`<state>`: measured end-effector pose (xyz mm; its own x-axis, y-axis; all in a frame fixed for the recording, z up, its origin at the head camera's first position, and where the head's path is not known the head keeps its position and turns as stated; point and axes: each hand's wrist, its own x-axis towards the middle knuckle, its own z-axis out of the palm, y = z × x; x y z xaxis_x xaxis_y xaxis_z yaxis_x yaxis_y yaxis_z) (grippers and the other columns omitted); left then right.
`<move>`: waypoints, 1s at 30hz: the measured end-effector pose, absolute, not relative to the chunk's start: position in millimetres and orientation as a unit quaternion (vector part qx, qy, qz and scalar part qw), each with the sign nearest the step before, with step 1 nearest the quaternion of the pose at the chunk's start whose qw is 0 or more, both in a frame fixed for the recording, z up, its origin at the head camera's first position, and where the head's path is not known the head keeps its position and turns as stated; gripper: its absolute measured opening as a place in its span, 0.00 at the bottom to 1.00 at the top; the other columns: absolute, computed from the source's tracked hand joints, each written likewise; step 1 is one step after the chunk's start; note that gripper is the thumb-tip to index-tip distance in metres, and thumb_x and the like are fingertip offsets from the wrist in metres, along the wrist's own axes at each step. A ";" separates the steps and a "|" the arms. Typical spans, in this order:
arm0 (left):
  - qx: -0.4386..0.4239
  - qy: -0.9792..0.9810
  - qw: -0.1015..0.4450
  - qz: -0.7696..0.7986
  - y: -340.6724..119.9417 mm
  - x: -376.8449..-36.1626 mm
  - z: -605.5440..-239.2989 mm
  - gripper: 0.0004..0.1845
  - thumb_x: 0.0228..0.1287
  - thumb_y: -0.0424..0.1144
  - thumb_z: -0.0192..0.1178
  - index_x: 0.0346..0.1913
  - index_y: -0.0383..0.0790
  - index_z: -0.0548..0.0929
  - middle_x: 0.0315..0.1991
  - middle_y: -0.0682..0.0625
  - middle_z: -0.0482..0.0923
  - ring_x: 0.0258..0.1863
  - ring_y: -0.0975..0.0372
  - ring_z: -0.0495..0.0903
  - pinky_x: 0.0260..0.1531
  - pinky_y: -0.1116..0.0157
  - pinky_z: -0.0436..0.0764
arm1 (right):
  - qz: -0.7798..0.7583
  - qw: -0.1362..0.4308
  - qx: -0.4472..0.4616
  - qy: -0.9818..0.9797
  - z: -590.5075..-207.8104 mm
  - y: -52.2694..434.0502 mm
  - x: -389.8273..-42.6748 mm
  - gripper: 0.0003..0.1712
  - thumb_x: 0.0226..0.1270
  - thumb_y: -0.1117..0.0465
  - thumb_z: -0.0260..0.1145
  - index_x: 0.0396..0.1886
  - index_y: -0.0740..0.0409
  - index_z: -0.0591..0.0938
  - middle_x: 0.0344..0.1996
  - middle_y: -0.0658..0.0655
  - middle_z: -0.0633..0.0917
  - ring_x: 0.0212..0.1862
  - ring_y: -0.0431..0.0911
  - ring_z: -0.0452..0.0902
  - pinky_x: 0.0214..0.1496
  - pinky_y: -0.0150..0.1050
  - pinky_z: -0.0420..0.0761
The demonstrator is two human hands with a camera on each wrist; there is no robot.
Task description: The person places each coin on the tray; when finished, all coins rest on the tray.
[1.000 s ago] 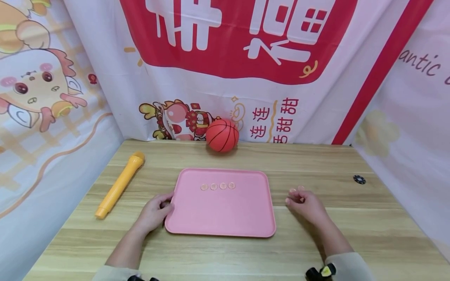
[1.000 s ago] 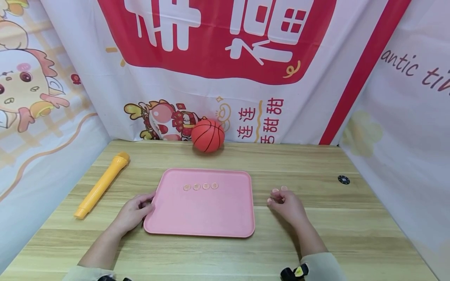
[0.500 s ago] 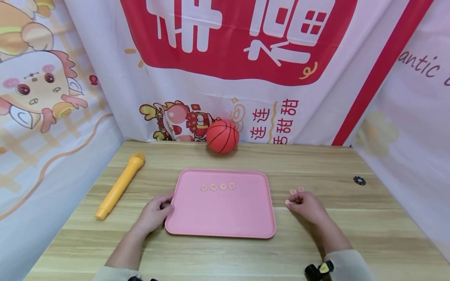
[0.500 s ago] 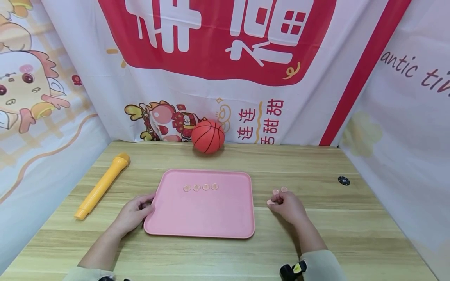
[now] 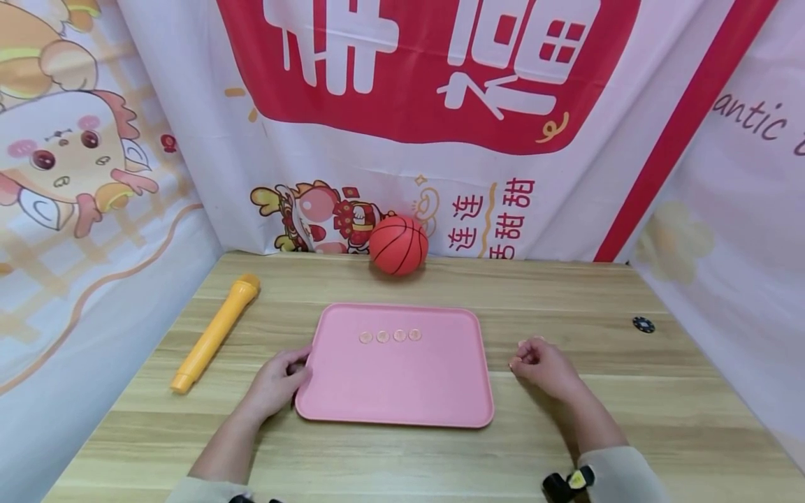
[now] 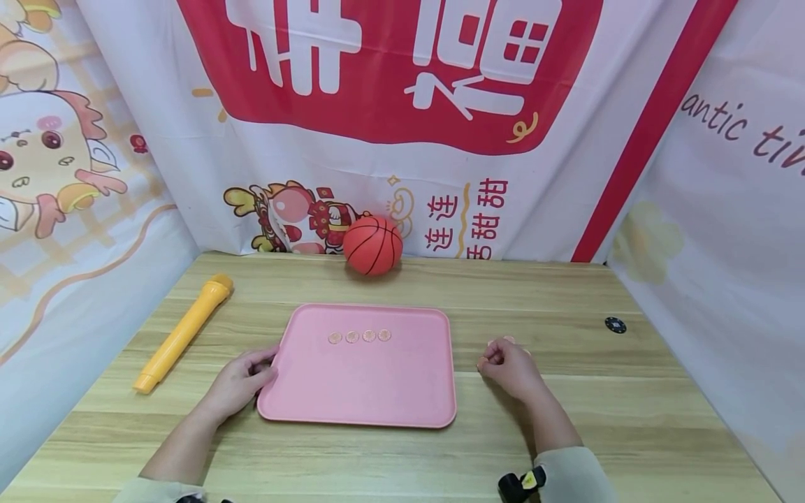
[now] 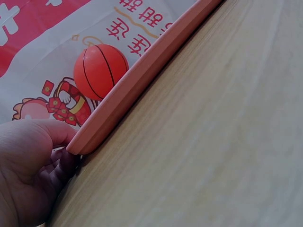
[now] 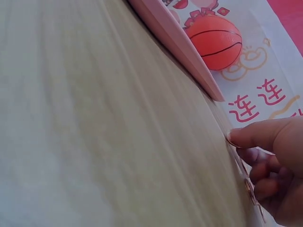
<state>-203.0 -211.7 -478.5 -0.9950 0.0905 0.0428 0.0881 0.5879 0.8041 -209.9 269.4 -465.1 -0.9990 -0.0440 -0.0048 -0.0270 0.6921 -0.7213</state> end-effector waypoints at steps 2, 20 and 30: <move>0.051 0.890 0.002 0.452 -211.8 -203.3 -478.6 0.24 0.65 0.32 0.60 0.63 0.28 0.74 0.48 0.39 0.79 0.42 0.62 0.74 0.42 0.71 0.75 | -0.436 0.022 -0.008 0.900 -464.8 266.9 -210.1 0.13 0.63 0.62 0.69 0.40 0.66 0.77 0.28 0.53 0.78 0.30 0.39 0.73 0.32 0.31 0.76; 0.047 0.889 0.007 0.456 -211.0 -203.1 -477.4 0.24 0.65 0.32 0.60 0.63 0.27 0.74 0.48 0.39 0.79 0.40 0.63 0.75 0.41 0.72 0.75 | -0.553 0.048 -0.019 0.832 -448.1 207.9 -241.1 0.22 0.64 0.65 0.68 0.56 0.70 0.79 0.31 0.52 0.81 0.34 0.34 0.78 0.37 0.29 0.82; 0.043 0.890 0.008 0.453 -211.2 -203.5 -477.8 0.25 0.65 0.32 0.60 0.64 0.28 0.74 0.46 0.40 0.78 0.40 0.62 0.74 0.40 0.71 0.74 | -0.580 0.042 -0.001 0.813 -456.8 166.7 -261.4 0.26 0.53 0.68 0.72 0.54 0.70 0.80 0.31 0.52 0.80 0.34 0.38 0.73 0.37 0.28 0.76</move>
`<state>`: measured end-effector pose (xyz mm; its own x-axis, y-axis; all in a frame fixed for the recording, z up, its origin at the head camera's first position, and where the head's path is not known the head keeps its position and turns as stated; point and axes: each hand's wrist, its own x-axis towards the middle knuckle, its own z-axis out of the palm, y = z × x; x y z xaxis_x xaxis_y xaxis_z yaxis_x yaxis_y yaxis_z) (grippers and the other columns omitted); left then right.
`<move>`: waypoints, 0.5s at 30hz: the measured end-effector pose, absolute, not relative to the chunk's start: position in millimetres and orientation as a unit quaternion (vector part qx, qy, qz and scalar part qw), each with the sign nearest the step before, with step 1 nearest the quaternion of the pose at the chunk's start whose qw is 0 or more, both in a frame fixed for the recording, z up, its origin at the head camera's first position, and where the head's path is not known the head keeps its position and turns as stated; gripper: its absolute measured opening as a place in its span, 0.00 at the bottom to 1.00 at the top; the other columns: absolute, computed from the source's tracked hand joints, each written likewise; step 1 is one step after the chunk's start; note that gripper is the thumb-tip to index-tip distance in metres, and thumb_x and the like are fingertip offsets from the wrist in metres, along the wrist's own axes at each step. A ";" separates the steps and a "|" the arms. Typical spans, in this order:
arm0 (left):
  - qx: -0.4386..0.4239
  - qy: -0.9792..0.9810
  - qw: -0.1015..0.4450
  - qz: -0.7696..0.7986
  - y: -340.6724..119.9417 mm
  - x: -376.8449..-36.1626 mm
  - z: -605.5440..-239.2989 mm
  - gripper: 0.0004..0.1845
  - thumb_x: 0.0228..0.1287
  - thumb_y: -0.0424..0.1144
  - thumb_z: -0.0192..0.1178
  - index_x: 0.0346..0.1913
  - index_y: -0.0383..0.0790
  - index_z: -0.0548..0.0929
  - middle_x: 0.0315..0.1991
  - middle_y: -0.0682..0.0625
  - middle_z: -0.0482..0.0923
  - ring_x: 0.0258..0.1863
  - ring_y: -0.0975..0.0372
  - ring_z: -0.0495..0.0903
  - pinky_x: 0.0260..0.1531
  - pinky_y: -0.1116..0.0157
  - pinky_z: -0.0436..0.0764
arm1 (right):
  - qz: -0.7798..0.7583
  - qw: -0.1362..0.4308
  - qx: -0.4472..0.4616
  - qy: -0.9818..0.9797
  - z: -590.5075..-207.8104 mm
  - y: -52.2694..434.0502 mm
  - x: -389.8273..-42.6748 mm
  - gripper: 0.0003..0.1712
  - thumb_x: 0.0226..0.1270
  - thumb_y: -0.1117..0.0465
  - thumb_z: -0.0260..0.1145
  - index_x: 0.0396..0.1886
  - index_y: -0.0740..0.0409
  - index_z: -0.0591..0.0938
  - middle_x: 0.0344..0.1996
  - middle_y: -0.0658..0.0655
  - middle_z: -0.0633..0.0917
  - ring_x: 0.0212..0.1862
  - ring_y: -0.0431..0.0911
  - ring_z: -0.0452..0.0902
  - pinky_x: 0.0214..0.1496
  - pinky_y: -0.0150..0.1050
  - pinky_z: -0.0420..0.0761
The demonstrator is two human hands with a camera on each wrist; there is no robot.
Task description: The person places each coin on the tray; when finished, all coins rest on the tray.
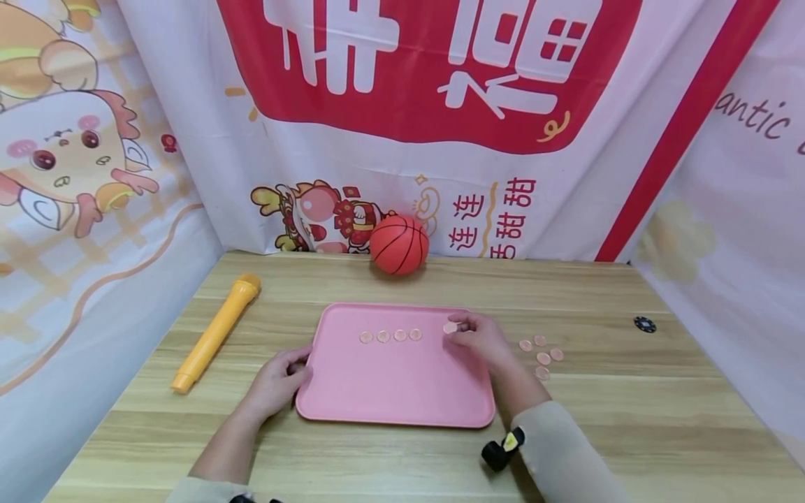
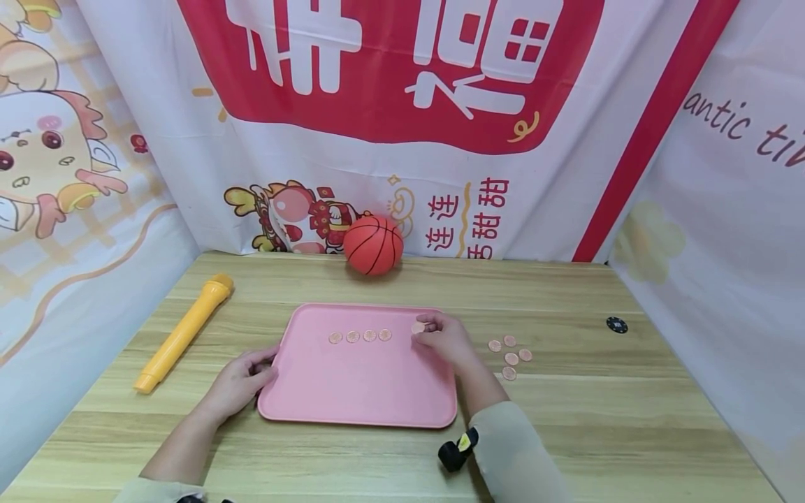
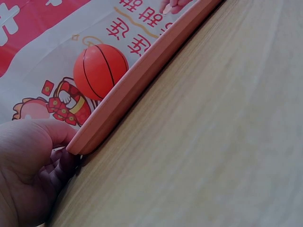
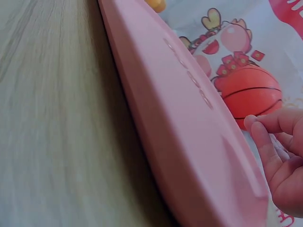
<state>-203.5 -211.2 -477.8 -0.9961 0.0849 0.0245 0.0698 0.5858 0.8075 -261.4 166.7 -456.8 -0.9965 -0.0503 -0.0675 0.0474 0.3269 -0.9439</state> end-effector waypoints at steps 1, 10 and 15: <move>0.043 0.891 0.009 0.453 -211.2 -203.4 -477.7 0.25 0.65 0.32 0.60 0.64 0.28 0.74 0.46 0.40 0.78 0.40 0.62 0.74 0.40 0.71 0.74 | -0.574 0.041 0.000 0.818 -457.6 163.5 -262.8 0.26 0.53 0.68 0.73 0.54 0.69 0.80 0.32 0.53 0.81 0.35 0.38 0.73 0.38 0.29 0.76; 0.042 0.891 0.007 0.452 -210.6 -202.5 -476.0 0.25 0.65 0.33 0.60 0.64 0.28 0.74 0.45 0.40 0.78 0.40 0.63 0.74 0.41 0.71 0.75 | -0.580 0.045 -0.013 0.813 -472.4 143.8 -275.4 0.23 0.53 0.71 0.72 0.51 0.72 0.81 0.32 0.56 0.83 0.33 0.37 0.75 0.38 0.30 0.81; 0.042 0.891 0.007 0.452 -210.2 -201.6 -474.9 0.25 0.65 0.33 0.61 0.64 0.28 0.74 0.45 0.40 0.78 0.40 0.63 0.74 0.42 0.71 0.74 | -0.578 0.042 -0.013 0.815 -474.7 137.1 -276.6 0.22 0.52 0.73 0.71 0.49 0.74 0.82 0.26 0.53 0.81 0.25 0.36 0.74 0.29 0.29 0.78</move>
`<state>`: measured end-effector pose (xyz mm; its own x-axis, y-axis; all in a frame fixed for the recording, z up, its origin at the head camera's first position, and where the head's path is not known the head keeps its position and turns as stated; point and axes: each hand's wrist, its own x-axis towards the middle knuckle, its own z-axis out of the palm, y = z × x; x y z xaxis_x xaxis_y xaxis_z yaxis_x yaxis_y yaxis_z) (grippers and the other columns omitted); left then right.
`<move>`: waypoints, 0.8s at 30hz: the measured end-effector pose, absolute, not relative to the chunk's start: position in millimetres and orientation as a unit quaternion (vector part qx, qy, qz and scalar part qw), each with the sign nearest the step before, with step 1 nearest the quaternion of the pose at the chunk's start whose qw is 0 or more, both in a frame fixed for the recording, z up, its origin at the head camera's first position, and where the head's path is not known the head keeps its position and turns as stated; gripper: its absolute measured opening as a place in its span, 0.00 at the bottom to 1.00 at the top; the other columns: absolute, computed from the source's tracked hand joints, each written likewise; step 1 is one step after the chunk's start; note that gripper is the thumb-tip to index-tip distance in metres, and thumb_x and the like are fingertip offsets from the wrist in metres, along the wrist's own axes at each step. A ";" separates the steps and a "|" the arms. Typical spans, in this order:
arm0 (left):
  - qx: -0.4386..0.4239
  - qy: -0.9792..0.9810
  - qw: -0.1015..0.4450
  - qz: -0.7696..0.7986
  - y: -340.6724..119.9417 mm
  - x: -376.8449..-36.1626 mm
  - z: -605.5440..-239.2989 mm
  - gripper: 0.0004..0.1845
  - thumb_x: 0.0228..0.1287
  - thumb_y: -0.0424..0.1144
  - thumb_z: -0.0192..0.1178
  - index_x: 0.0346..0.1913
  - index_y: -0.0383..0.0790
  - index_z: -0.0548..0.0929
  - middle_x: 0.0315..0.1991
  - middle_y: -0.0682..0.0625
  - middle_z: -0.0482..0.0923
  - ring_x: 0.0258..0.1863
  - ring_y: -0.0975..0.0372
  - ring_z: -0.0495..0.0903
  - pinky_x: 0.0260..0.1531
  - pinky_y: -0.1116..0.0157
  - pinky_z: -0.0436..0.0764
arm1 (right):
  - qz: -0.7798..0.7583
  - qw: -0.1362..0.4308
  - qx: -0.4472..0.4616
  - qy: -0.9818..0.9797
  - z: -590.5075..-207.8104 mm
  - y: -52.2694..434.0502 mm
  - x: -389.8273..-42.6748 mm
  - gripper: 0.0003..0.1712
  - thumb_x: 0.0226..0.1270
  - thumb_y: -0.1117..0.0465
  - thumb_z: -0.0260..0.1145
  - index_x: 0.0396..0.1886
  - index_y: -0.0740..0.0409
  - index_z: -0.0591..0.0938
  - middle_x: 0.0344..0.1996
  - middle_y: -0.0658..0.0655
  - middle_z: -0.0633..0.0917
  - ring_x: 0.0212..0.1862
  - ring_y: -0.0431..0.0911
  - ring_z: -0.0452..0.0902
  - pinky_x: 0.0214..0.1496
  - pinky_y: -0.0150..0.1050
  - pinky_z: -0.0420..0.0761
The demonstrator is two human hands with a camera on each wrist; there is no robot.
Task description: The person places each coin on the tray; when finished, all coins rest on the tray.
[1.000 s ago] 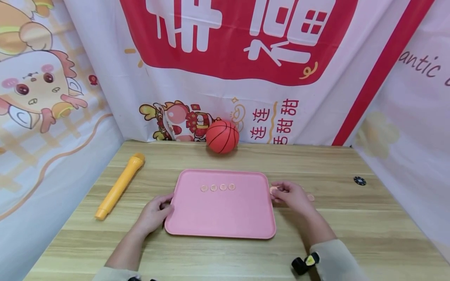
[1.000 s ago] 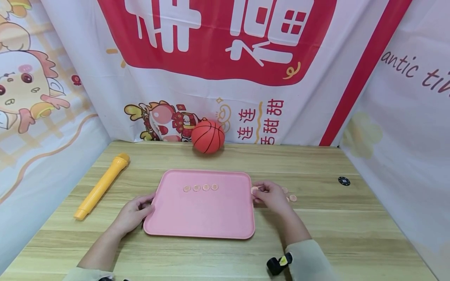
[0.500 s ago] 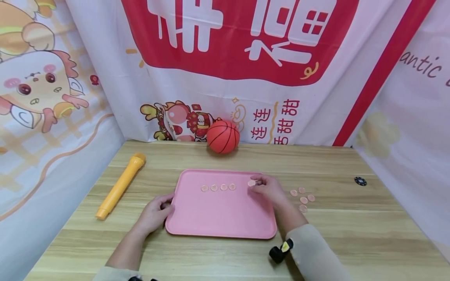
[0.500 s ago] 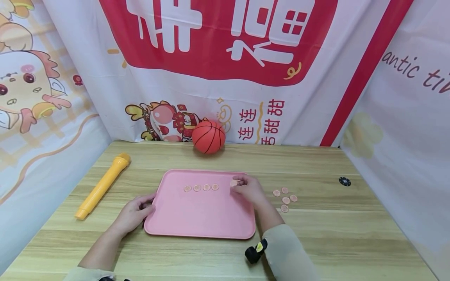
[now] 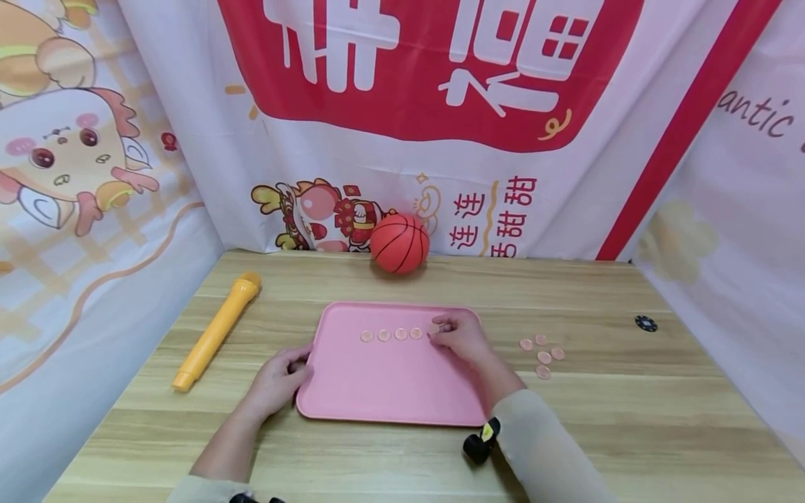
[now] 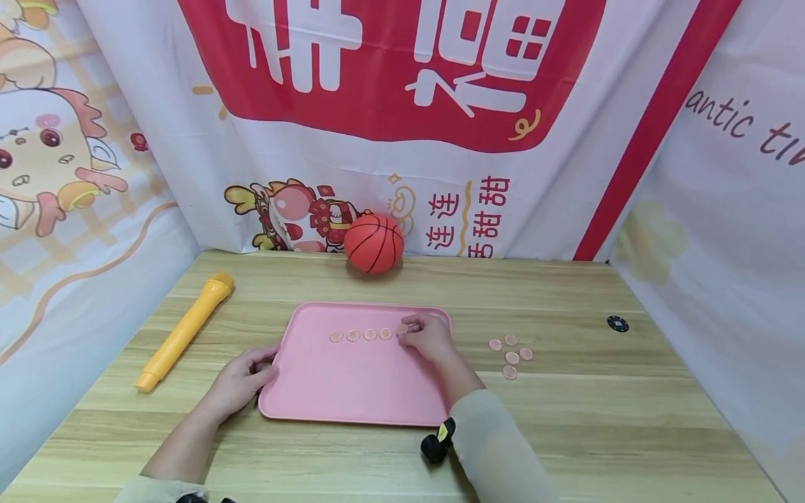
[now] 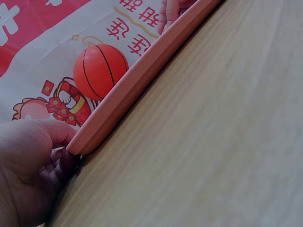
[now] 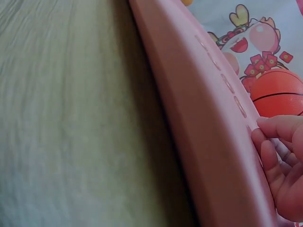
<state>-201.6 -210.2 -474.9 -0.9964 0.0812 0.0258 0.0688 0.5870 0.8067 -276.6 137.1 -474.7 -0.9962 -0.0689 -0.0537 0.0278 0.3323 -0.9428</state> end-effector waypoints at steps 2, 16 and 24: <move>0.043 0.891 0.006 0.453 -210.1 -201.6 -474.0 0.25 0.65 0.33 0.61 0.64 0.28 0.74 0.46 0.40 0.78 0.41 0.62 0.74 0.42 0.71 0.74 | -0.565 0.037 -0.009 0.824 -473.4 135.0 -276.6 0.21 0.51 0.72 0.72 0.48 0.73 0.82 0.26 0.53 0.81 0.25 0.36 0.73 0.27 0.29 0.76; 0.042 0.890 0.011 0.455 -209.2 -202.5 -474.8 0.25 0.65 0.32 0.60 0.64 0.28 0.74 0.46 0.40 0.78 0.40 0.63 0.74 0.41 0.72 0.74 | -0.443 0.031 -0.008 0.896 -472.9 131.0 -273.6 0.16 0.55 0.62 0.73 0.43 0.64 0.86 0.28 0.52 0.81 0.34 0.40 0.72 0.38 0.31 0.73; 0.044 0.887 0.008 0.460 -210.2 -201.6 -474.9 0.25 0.65 0.32 0.60 0.64 0.27 0.74 0.47 0.38 0.78 0.39 0.65 0.75 0.40 0.72 0.75 | -0.442 0.025 -0.011 0.897 -473.4 130.2 -272.9 0.17 0.54 0.62 0.73 0.44 0.63 0.86 0.30 0.52 0.82 0.35 0.41 0.73 0.40 0.31 0.74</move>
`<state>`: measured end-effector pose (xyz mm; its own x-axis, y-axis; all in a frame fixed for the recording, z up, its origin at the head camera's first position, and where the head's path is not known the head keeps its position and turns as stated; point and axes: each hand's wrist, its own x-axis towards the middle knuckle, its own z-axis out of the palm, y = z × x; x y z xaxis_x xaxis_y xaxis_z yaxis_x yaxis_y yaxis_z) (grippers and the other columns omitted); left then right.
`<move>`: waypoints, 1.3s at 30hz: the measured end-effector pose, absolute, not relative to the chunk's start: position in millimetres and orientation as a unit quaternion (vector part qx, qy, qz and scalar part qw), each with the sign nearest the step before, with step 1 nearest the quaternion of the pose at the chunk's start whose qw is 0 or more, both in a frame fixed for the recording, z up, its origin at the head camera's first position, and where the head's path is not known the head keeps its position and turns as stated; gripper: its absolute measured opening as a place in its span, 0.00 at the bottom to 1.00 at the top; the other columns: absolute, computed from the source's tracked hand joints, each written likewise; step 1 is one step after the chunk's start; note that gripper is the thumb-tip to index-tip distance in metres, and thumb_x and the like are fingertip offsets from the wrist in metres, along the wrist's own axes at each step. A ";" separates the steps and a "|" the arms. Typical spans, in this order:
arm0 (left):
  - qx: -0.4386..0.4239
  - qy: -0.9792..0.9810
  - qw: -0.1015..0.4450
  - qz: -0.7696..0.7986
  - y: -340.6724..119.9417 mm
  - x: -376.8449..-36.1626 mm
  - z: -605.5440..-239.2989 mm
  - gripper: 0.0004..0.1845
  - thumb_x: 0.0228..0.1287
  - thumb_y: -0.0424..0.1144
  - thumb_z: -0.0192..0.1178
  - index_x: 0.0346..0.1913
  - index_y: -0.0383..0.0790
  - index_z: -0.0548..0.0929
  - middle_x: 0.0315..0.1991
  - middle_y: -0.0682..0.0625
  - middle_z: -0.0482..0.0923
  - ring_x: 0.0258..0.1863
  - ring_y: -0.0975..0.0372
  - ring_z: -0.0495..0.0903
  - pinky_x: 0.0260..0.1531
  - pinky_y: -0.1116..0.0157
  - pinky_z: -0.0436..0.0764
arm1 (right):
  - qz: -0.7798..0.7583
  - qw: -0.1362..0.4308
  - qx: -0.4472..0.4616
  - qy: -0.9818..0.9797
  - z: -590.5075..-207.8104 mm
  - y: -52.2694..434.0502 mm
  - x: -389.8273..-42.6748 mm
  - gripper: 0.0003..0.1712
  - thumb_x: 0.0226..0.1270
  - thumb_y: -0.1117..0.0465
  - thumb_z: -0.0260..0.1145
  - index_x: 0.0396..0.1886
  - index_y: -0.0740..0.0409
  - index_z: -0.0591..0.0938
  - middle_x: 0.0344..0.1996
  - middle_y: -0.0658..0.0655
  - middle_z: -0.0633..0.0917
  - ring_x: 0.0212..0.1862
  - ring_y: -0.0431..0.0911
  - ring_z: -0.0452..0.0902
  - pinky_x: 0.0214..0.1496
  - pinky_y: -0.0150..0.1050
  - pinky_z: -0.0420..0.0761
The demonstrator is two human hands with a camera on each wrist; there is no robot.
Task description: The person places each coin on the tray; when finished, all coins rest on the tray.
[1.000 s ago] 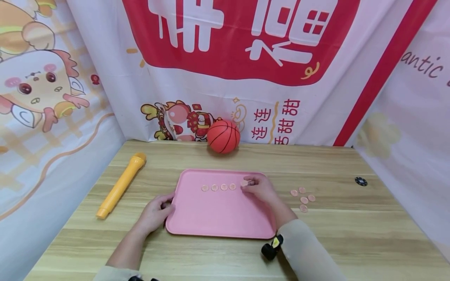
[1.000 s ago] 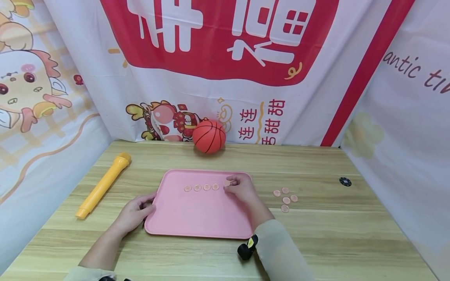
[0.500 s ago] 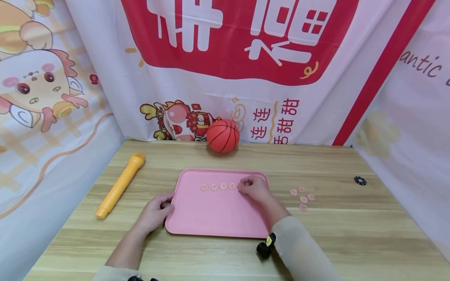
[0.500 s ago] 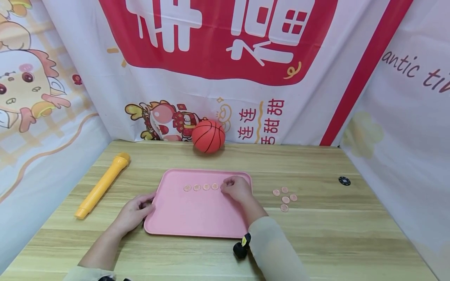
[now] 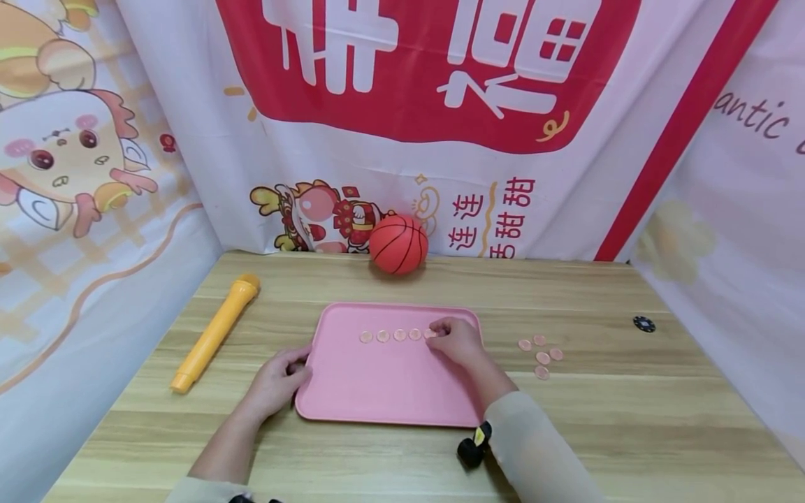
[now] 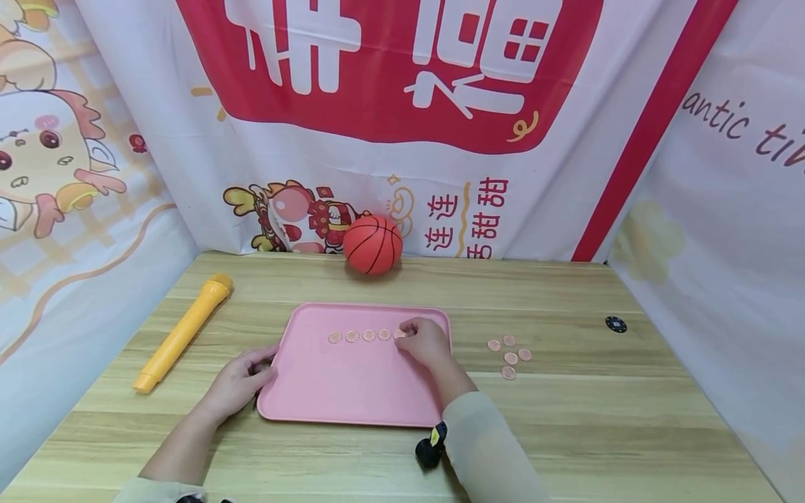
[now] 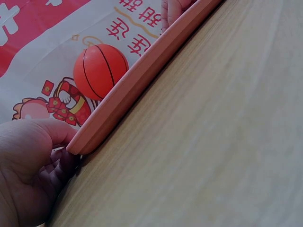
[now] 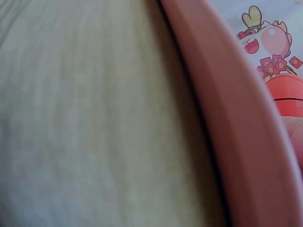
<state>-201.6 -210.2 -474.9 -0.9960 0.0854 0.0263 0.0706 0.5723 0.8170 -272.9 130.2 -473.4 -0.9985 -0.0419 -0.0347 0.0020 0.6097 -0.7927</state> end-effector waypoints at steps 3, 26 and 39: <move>0.045 0.887 0.009 0.460 -209.9 -202.5 -475.0 0.25 0.65 0.32 0.60 0.64 0.27 0.74 0.47 0.39 0.78 0.39 0.64 0.75 0.40 0.72 0.75 | -0.452 0.017 -0.013 0.892 -473.6 130.7 -271.7 0.17 0.54 0.62 0.73 0.44 0.63 0.86 0.32 0.54 0.84 0.37 0.42 0.75 0.42 0.32 0.76; 0.042 0.891 0.009 0.451 -210.9 -201.9 -475.2 0.25 0.65 0.33 0.60 0.65 0.29 0.73 0.50 0.39 0.78 0.42 0.62 0.74 0.43 0.71 0.74 | -0.521 -0.028 0.029 0.853 -454.0 213.8 -239.6 0.21 0.64 0.61 0.66 0.55 0.66 0.81 0.37 0.57 0.82 0.34 0.36 0.72 0.34 0.29 0.75; 0.046 0.888 0.002 0.458 -209.8 -201.2 -474.5 0.25 0.65 0.32 0.60 0.63 0.27 0.74 0.48 0.38 0.79 0.40 0.63 0.74 0.41 0.72 0.75 | -0.588 0.005 0.093 0.803 -460.2 276.6 -218.9 0.28 0.70 0.59 0.62 0.65 0.66 0.70 0.34 0.45 0.74 0.21 0.37 0.68 0.25 0.33 0.75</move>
